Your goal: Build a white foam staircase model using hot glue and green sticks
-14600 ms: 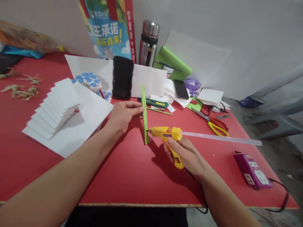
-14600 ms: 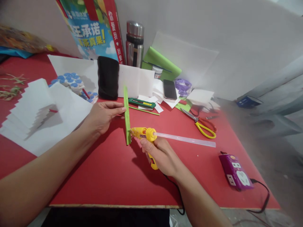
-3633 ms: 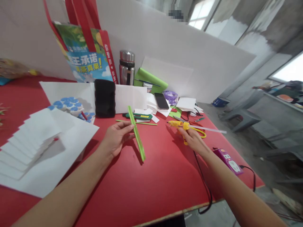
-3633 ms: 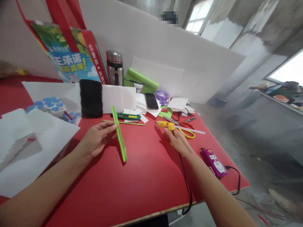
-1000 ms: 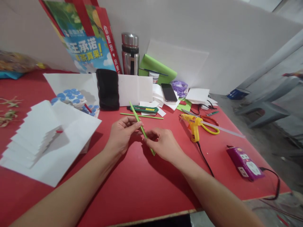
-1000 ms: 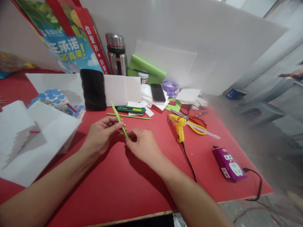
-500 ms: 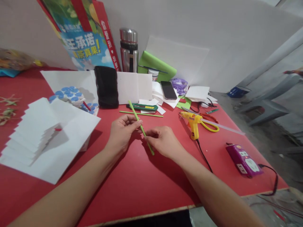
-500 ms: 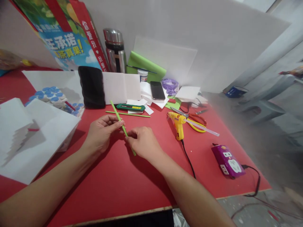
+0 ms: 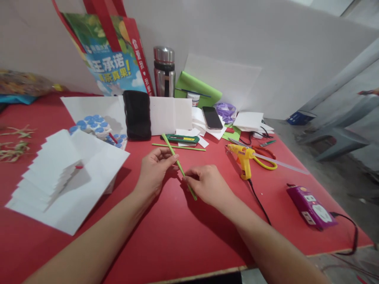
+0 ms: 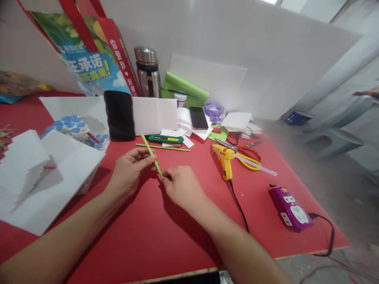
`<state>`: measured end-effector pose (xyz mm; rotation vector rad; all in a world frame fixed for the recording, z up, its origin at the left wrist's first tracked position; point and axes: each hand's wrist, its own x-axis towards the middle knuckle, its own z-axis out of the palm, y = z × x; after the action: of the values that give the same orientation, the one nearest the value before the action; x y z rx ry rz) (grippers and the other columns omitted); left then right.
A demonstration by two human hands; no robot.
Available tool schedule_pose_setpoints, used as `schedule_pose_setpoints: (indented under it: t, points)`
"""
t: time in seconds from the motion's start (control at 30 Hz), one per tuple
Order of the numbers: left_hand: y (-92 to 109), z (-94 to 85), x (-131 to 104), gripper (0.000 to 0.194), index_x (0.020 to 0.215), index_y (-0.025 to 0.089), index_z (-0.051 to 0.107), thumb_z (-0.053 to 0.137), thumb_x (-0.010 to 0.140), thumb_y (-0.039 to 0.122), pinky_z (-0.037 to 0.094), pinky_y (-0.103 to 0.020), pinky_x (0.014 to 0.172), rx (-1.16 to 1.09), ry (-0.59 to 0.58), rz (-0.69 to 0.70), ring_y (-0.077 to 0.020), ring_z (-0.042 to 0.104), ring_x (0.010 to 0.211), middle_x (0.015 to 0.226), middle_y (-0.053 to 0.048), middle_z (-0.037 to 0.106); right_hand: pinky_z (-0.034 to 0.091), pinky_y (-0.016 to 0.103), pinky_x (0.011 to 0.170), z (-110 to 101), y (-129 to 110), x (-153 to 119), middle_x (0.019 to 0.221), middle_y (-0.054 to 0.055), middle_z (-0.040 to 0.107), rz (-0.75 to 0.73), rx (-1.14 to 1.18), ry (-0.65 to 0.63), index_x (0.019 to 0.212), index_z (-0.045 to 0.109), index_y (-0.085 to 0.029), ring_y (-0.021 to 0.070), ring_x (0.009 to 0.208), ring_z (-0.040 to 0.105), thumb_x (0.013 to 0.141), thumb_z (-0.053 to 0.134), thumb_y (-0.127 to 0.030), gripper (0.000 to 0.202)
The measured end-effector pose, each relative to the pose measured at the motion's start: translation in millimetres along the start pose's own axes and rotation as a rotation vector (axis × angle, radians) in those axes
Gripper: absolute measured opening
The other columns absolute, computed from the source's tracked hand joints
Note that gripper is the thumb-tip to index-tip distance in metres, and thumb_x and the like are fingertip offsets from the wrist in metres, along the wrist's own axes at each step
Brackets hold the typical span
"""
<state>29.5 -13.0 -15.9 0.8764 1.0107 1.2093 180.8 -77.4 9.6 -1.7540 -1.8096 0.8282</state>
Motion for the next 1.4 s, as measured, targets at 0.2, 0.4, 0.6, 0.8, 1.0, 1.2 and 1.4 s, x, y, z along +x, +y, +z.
schedule_pose_setpoints:
  t: [0.2, 0.4, 0.6, 0.8, 1.0, 1.2, 1.4]
  points:
    - [5.0, 0.0, -2.0, 0.037, 0.084, 0.013, 0.069, 0.095, 0.059, 0.023, 0.062, -0.028, 0.054, -0.034, 0.032, -0.144, -0.0157, 0.07, 0.056, 0.071, -0.003, 0.072, 0.033, 0.03, 0.06, 1.9, -4.3, -3.9, 0.082, 0.009, 0.079, -0.059, -0.378, 0.027, 0.081, 0.077, -0.016, 0.0193, 0.072, 0.068, 0.098, 0.061, -0.017, 0.024]
    - [11.0, -1.8, 0.1, 0.044, 0.088, 0.017, 0.066, 0.097, 0.059, 0.028, 0.062, -0.027, 0.054, -0.041, 0.123, -0.027, -0.0146, 0.07, 0.056, 0.073, 0.002, 0.068, 0.02, 0.033, 0.053, 7.2, -11.5, -9.3, 0.087, 0.013, 0.076, -0.083, -0.708, 0.048, 0.093, 0.075, -0.015, 0.0198, 0.065, 0.065, 0.096, 0.054, -0.01, 0.022]
    - [15.5, -10.1, 7.0, 0.036, 0.075, 0.014, 0.072, 0.096, 0.059, 0.035, 0.062, -0.025, 0.059, -0.031, 0.163, 0.049, -0.0119, 0.066, 0.061, 0.07, 0.0, 0.069, 0.018, 0.032, 0.05, 7.9, -18.9, -12.1, 0.085, 0.014, 0.074, -0.096, -0.794, -0.011, 0.092, 0.073, -0.014, 0.0208, 0.066, 0.066, 0.088, 0.051, -0.001, 0.025]
    - [15.6, -13.8, 9.3, 0.036, 0.076, 0.014, 0.074, 0.097, 0.06, 0.037, 0.06, -0.024, 0.061, -0.054, 0.101, 0.017, -0.0128, 0.067, 0.065, 0.072, -0.001, 0.07, 0.019, 0.033, 0.052, 8.9, -10.5, -11.6, 0.083, 0.012, 0.073, -0.123, -0.744, 0.023, 0.09, 0.073, -0.015, 0.0196, 0.063, 0.062, 0.091, 0.053, -0.005, 0.022]
    - [14.7, -13.4, 11.7, 0.034, 0.072, 0.014, 0.072, 0.097, 0.062, 0.036, 0.062, -0.026, 0.064, -0.104, 0.044, 0.031, -0.0134, 0.066, 0.068, 0.069, 0.0, 0.068, 0.025, 0.032, 0.056, 2.9, -5.6, -8.2, 0.085, 0.01, 0.076, -0.095, -0.584, -0.003, 0.091, 0.076, -0.017, 0.0193, 0.069, 0.065, 0.097, 0.054, -0.011, 0.023]
    - [16.7, -12.6, 11.7, 0.035, 0.071, 0.014, 0.073, 0.099, 0.059, 0.034, 0.061, -0.025, 0.06, -0.149, -0.01, 0.006, -0.0139, 0.067, 0.067, 0.069, -0.002, 0.071, 0.039, 0.028, 0.067, -5.7, 0.9, -6.7, 0.079, 0.006, 0.077, -0.123, -0.212, 0.023, 0.079, 0.075, -0.018, 0.0176, 0.073, 0.066, 0.095, 0.064, -0.014, 0.02]
    - [19.3, -14.0, 11.1, 0.039, 0.072, 0.015, 0.073, 0.102, 0.055, 0.036, 0.06, -0.024, 0.06, -0.174, -0.07, -0.012, -0.0133, 0.068, 0.067, 0.07, -0.001, 0.071, 0.04, 0.026, 0.061, -9.5, 3.7, -4.8, 0.064, 0.0, 0.07, -0.036, 0.061, -0.024, 0.087, 0.082, -0.02, 0.0145, 0.061, 0.06, 0.091, 0.065, -0.017, 0.018]
